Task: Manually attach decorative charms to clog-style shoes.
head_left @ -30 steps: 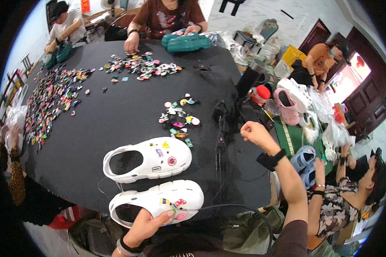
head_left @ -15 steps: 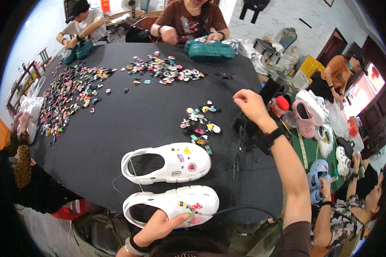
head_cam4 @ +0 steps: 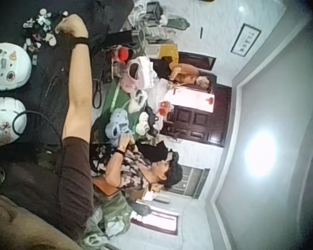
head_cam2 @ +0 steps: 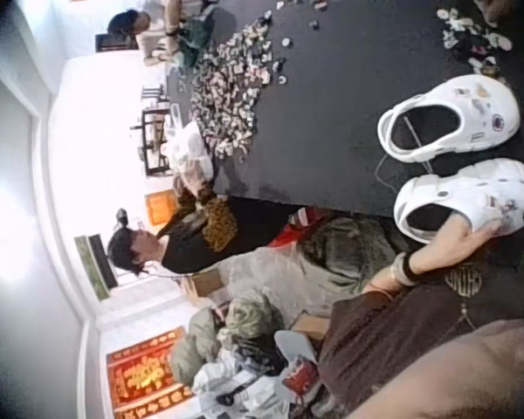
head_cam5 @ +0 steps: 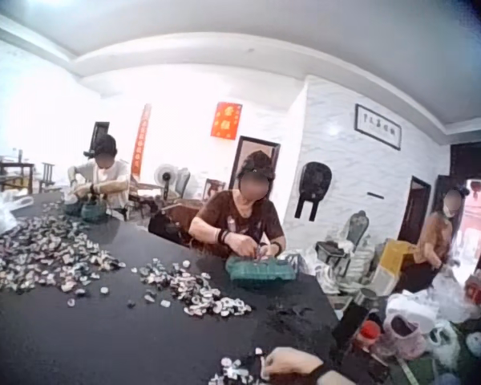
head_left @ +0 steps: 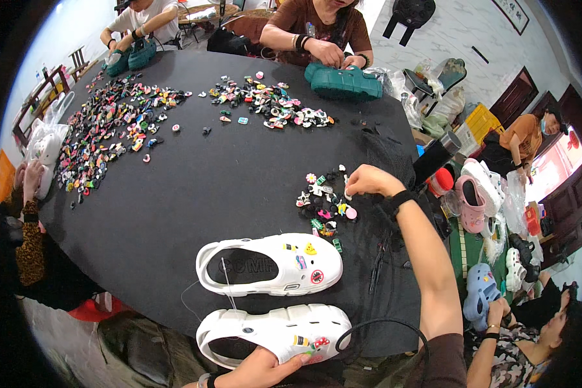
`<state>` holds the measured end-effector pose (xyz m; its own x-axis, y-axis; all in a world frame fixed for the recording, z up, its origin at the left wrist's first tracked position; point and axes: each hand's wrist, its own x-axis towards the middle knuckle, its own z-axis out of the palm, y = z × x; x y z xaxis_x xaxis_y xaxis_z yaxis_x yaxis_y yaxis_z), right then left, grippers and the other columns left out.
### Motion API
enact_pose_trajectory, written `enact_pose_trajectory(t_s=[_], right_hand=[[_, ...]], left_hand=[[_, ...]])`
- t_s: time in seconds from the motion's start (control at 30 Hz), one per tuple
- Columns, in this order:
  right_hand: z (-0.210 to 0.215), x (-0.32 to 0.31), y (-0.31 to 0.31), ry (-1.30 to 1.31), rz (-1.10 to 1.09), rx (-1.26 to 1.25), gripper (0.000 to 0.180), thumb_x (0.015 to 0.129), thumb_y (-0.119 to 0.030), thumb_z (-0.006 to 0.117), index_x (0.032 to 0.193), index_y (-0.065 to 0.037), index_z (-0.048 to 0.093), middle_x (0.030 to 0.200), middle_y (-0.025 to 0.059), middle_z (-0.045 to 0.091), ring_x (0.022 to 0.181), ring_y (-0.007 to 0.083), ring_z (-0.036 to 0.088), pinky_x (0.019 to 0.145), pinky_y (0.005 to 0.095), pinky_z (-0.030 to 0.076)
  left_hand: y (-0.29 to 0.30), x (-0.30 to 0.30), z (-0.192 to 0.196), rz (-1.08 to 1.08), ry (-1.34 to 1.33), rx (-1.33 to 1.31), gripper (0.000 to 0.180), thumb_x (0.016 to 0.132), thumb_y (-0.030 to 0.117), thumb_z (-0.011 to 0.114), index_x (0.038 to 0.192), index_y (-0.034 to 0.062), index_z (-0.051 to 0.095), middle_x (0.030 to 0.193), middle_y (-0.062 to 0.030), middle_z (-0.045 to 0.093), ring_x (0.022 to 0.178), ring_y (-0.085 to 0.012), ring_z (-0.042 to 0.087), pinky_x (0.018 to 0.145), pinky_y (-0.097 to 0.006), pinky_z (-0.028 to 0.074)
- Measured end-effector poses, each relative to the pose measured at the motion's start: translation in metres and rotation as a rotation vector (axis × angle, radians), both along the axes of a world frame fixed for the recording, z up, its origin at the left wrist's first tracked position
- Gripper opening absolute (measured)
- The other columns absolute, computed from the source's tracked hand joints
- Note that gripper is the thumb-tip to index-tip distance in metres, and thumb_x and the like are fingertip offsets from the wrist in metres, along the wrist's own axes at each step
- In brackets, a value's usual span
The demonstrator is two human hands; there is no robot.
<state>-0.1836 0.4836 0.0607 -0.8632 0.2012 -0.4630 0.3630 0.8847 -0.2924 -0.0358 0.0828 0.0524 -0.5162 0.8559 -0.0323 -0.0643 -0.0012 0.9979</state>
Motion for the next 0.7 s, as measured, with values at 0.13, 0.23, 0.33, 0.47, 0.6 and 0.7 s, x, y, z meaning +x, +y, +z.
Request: enact_pose_trajectory(t_s=[0.13,0.23,0.33,0.47,0.6,0.7], right_hand=[[-0.015,-0.005,0.014,0.516,0.021,0.077,0.016,0.073,-0.015,0.066,0.085,-0.006,0.069,0.082,0.011,0.067,0.078,0.0259,0.065,0.07,0.0357,0.051],[-0.038,-0.017,0.0,0.578,0.123,0.239,0.016,0.075,-0.008,0.064,0.09,-0.013,0.067,0.094,0.0084,0.061,0.091,0.0277,0.061,0.077,0.0389,0.048],[-0.054,-0.027,-0.009,0.632,0.308,0.367,0.016,0.074,-0.008,0.065,0.089,-0.013,0.067,0.091,0.0088,0.061,0.089,0.0283,0.061,0.075,0.0405,0.049],[-0.051,-0.03,0.002,0.596,0.12,0.253,0.014,0.073,-0.009,0.065,0.087,-0.008,0.066,0.09,0.0115,0.062,0.085,0.0297,0.062,0.074,0.0396,0.049],[-0.029,-0.023,0.016,0.434,-0.151,-0.174,0.014,0.078,-0.008,0.063,0.089,0.0,0.063,0.09,0.0119,0.065,0.083,0.019,0.064,0.071,0.03,0.05],[-0.02,-0.006,0.02,0.37,-0.242,-0.917,0.013,0.089,-0.006,0.056,0.101,-0.002,0.057,0.092,0.0034,0.062,0.083,0.0116,0.061,0.071,0.0228,0.048]], left_hand=[[0.001,-0.001,-0.002,-0.018,-0.023,-0.024,0.027,0.089,0.015,0.057,0.112,0.0001,0.057,0.109,-0.0108,0.06,0.105,-0.0242,0.054,0.092,-0.035,0.039],[0.001,-0.004,0.001,-0.014,-0.082,-0.035,0.026,0.089,0.015,0.056,0.111,0.0006,0.058,0.108,-0.0113,0.061,0.104,-0.0249,0.054,0.092,-0.035,0.039],[0.002,-0.004,0.002,-0.007,-0.086,-0.027,0.026,0.089,0.016,0.056,0.111,0.0005,0.058,0.107,-0.0114,0.061,0.104,-0.025,0.054,0.092,-0.036,0.039],[0.003,-0.003,0.002,-0.039,-0.085,-0.041,0.027,0.09,0.016,0.056,0.111,0.0005,0.058,0.109,-0.0119,0.06,0.105,-0.0256,0.054,0.093,-0.036,0.038],[0.003,-0.007,0.006,-0.037,-0.121,-0.045,0.028,0.089,0.015,0.056,0.112,0.0005,0.057,0.113,-0.0127,0.059,0.108,-0.0269,0.053,0.096,-0.035,0.036],[0.004,-0.009,0.005,-0.036,-0.005,-0.036,0.03,0.089,0.015,0.056,0.114,-0.0002,0.056,0.116,-0.0131,0.057,0.109,-0.0273,0.052,0.097,-0.035,0.036]])
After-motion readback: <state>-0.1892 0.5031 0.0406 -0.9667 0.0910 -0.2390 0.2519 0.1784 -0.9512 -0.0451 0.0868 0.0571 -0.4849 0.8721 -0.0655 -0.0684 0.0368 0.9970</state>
